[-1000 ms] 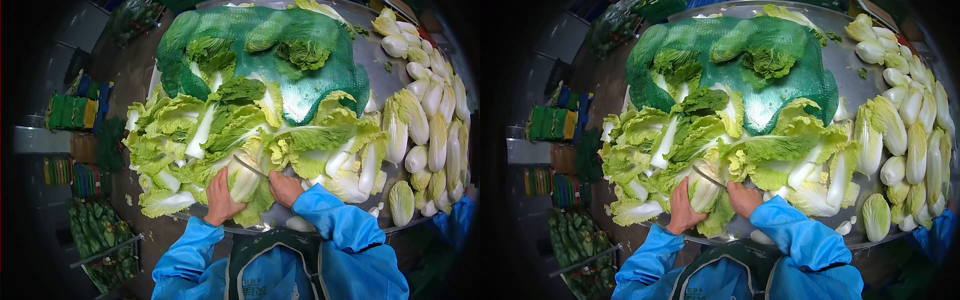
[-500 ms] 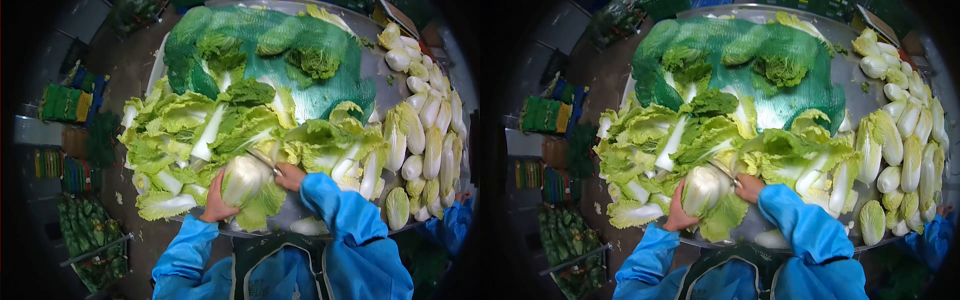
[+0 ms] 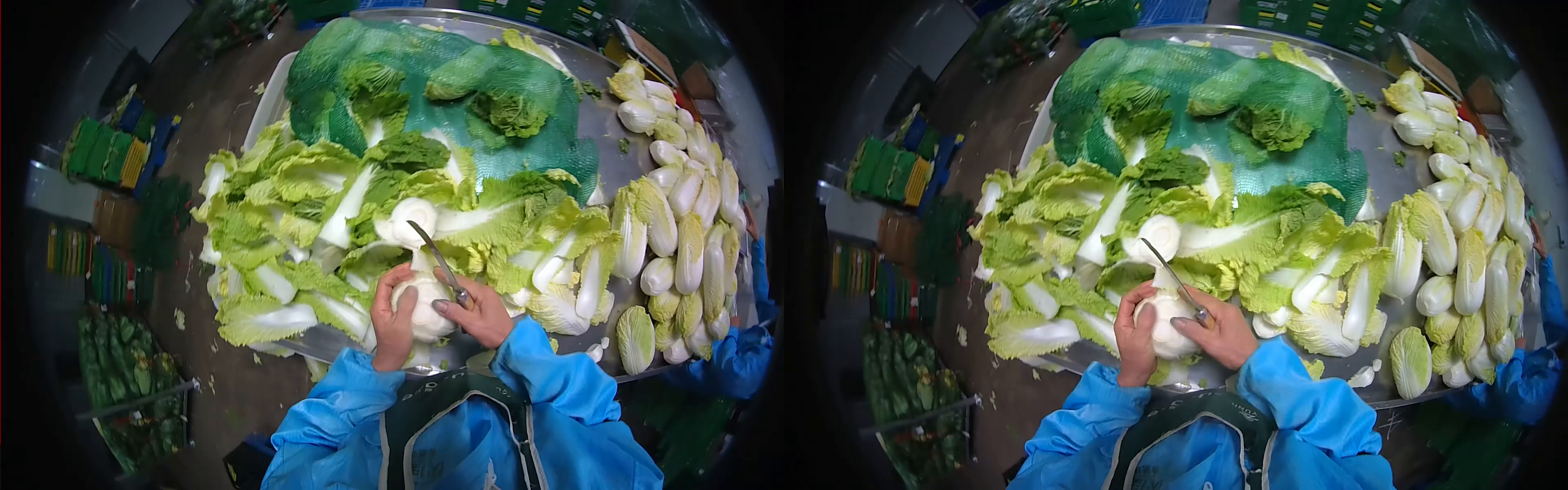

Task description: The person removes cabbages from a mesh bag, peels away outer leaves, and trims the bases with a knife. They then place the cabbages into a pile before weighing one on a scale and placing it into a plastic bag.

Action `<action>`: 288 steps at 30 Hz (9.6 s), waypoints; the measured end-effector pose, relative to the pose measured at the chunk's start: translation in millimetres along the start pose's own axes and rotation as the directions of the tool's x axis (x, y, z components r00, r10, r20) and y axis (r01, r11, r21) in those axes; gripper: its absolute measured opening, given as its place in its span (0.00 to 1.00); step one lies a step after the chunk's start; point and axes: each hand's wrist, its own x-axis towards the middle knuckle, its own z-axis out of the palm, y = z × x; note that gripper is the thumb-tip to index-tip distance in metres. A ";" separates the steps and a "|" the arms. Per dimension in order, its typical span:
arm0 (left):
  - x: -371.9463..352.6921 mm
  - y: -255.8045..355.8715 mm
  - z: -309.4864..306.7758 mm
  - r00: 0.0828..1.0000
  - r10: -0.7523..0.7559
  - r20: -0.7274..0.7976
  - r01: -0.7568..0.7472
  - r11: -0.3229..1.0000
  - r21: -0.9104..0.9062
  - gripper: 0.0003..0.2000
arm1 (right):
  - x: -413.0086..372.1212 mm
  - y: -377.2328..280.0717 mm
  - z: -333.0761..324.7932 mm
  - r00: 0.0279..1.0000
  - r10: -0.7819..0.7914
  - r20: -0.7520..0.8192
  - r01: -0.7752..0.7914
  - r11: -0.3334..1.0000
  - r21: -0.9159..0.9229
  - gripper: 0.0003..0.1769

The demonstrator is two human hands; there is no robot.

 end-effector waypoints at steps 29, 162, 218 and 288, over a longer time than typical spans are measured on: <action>-44.3 13.3 -80.7 0.884 -0.457 -0.101 0.465 0.881 0.087 0.17 | 53.9 18.7 -42.2 0.927 -0.145 -0.345 0.006 0.928 -0.373 0.22; -4.7 20.0 0.6 0.639 -0.501 0.584 0.769 0.394 -0.503 0.30 | 26.6 31.4 -151.5 0.592 -0.318 -0.741 -0.005 0.917 -0.398 0.10; 34.0 14.8 126.1 0.474 -0.635 0.610 0.871 0.439 -0.219 0.41 | -89.8 72.4 -244.9 0.651 0.051 -0.757 0.234 0.935 0.265 0.18; 390.6 -98.1 233.4 0.957 0.042 0.286 -0.277 0.411 0.868 0.50 | 298.3 19.8 -325.9 0.758 0.093 -0.645 0.083 0.968 0.237 0.18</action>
